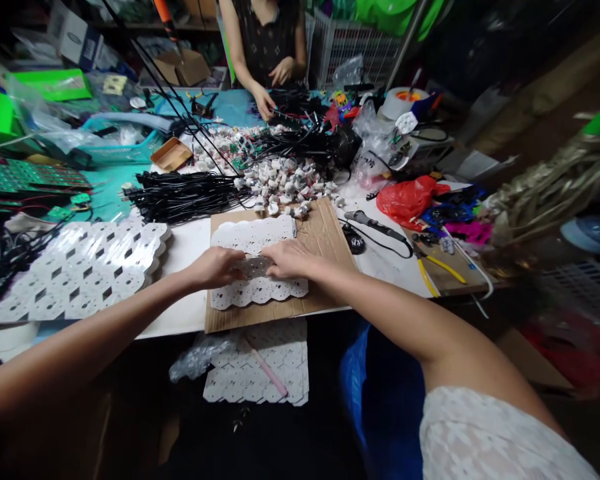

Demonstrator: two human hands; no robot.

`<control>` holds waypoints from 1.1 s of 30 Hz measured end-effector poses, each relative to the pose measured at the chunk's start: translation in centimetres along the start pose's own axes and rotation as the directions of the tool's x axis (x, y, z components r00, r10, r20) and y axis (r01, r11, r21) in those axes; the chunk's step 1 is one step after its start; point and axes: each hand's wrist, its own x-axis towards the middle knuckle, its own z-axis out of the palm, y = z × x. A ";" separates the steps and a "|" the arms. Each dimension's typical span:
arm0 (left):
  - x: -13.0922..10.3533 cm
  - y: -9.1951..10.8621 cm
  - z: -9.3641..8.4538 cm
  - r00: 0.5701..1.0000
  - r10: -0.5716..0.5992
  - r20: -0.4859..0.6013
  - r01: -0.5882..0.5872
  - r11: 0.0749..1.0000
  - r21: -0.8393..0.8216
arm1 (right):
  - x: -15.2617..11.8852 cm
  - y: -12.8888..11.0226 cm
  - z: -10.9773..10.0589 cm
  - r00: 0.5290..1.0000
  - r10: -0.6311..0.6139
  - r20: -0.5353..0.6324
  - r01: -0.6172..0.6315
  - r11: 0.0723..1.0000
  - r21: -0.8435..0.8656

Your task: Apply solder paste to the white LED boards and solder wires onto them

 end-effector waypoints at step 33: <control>-6.0 4.3 4.6 1.000 0.000 -0.001 0.000 0.998 -0.069 | -6.7 -4.1 6.3 0.974 -0.078 -0.214 0.078 0.997 -0.010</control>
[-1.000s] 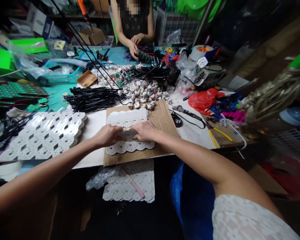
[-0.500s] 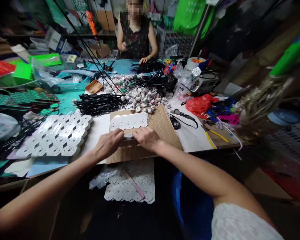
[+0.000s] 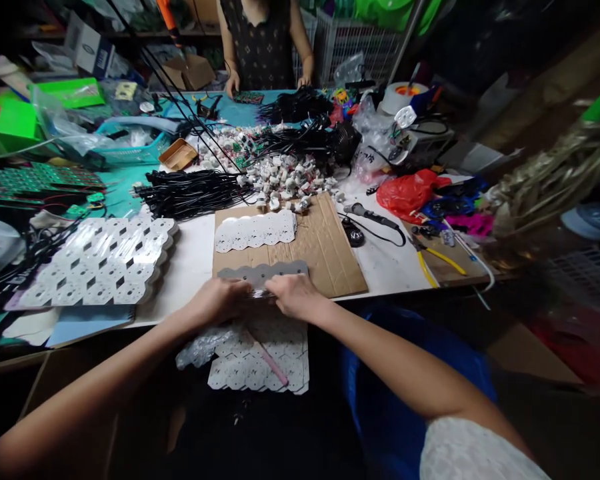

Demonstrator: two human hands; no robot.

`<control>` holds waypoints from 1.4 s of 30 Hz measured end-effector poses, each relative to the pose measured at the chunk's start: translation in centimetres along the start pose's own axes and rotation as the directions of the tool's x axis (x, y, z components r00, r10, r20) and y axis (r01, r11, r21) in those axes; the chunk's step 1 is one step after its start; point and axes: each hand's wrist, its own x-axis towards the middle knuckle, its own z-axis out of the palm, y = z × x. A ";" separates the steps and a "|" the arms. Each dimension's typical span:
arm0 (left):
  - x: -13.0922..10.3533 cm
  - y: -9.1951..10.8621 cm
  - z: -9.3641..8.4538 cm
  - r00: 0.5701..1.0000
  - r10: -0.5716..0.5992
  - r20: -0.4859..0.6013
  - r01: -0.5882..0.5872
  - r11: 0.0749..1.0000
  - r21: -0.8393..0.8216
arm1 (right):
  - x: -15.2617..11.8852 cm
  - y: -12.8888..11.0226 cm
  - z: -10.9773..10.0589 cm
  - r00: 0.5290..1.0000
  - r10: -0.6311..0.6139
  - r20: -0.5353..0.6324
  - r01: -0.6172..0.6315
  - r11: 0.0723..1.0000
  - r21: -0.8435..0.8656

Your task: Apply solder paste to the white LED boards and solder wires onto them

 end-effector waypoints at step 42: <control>-1.1 -5.5 1.9 0.973 0.138 -0.185 -0.138 0.990 0.014 | -0.6 7.6 2.0 0.972 -0.152 -0.181 0.168 0.983 0.076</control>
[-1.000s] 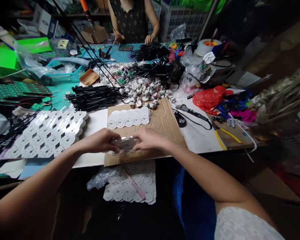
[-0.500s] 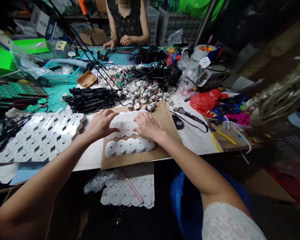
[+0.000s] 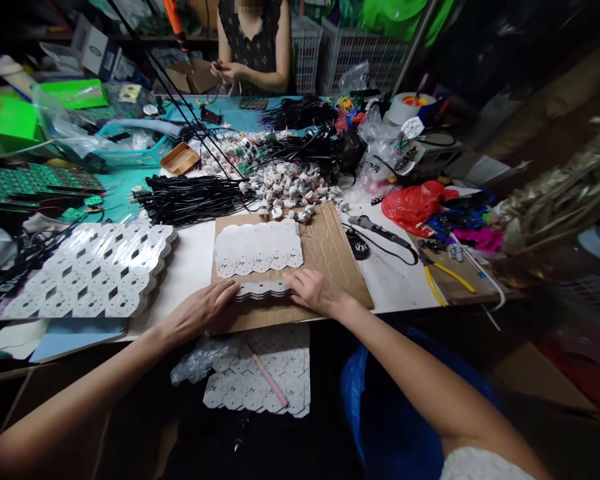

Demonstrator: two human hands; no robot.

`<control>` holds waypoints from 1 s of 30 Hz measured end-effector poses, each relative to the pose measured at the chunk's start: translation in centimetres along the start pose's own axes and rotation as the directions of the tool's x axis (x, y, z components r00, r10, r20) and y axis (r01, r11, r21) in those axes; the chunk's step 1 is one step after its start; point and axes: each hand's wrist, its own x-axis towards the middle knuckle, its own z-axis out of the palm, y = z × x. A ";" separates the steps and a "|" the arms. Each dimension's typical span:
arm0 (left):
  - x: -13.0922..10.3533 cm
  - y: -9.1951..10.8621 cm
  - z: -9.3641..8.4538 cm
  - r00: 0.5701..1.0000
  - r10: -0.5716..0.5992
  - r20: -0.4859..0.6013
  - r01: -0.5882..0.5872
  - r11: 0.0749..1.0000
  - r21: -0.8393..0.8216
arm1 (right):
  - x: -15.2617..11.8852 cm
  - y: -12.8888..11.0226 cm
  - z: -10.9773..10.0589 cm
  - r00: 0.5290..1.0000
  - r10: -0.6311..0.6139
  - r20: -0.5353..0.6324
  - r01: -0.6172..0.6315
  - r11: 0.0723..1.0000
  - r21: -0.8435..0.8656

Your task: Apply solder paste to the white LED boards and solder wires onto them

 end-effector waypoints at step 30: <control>6.3 2.5 2.1 0.927 -0.284 -0.245 0.298 0.954 0.021 | 18.8 3.1 -1.9 0.922 0.292 0.255 -0.278 0.956 -0.090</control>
